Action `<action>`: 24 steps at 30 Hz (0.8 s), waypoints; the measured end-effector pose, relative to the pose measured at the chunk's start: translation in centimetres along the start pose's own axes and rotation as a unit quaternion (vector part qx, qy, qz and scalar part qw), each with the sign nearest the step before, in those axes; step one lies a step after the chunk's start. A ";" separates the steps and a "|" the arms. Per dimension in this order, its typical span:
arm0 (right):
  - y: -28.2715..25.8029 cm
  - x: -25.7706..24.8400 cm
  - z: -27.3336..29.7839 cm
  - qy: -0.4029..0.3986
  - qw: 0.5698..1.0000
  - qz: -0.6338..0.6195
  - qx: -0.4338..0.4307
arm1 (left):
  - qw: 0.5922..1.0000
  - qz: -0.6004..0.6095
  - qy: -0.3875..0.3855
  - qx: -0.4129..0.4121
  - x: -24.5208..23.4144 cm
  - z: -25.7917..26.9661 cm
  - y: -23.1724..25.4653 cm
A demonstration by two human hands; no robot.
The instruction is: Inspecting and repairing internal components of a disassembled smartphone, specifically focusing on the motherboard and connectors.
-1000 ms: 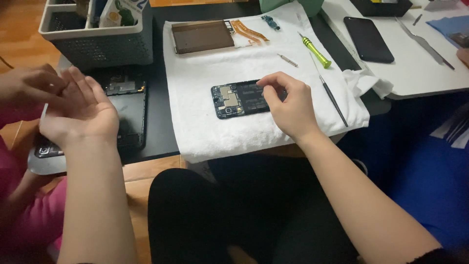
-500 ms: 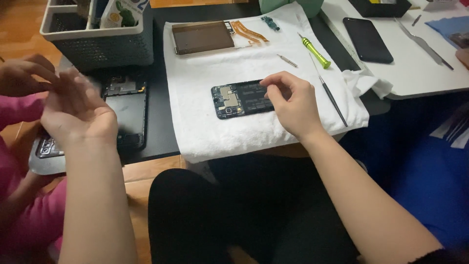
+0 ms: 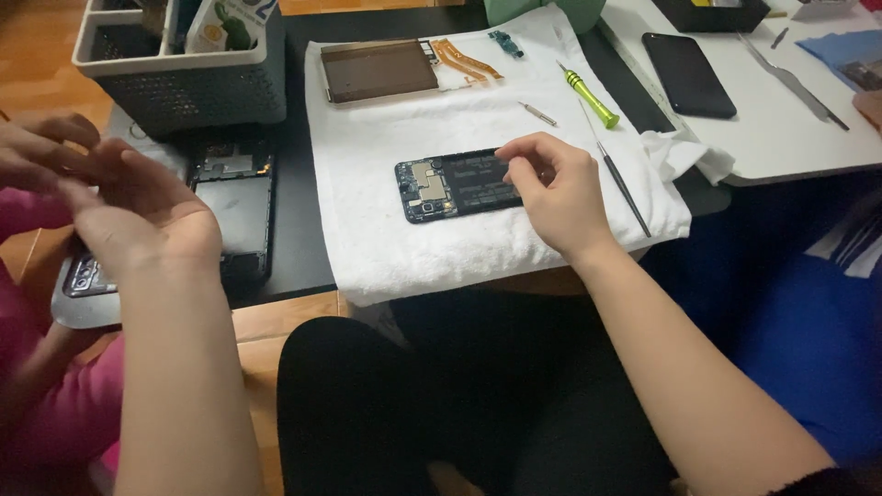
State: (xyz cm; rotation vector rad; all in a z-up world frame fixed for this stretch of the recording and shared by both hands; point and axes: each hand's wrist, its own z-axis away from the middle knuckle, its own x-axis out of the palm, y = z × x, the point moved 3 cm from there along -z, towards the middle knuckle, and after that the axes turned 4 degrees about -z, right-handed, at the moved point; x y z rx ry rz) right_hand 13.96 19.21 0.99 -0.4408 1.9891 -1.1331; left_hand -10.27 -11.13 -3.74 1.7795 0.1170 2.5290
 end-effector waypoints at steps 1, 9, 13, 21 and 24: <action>0.0 -0.1 0.0 0.004 1.000 0.003 0.004 | 0.999 -0.016 0.030 0.029 -0.1 -0.3 0.1; 0.7 -0.5 0.1 0.003 1.000 0.004 0.015 | 0.997 0.041 0.027 -0.053 -2.2 -1.9 -1.1; 0.7 -0.8 0.1 0.011 1.000 -0.006 0.007 | 0.993 0.072 -0.001 -0.098 -1.4 -0.5 -2.0; 0.7 0.0 0.0 0.028 0.999 -0.032 -0.031 | 0.985 -0.136 0.011 -0.102 -0.6 4.3 -6.3; 0.0 0.5 0.2 0.010 0.998 -0.051 -0.022 | 0.969 -0.205 -0.028 -0.132 -1.1 3.1 -8.3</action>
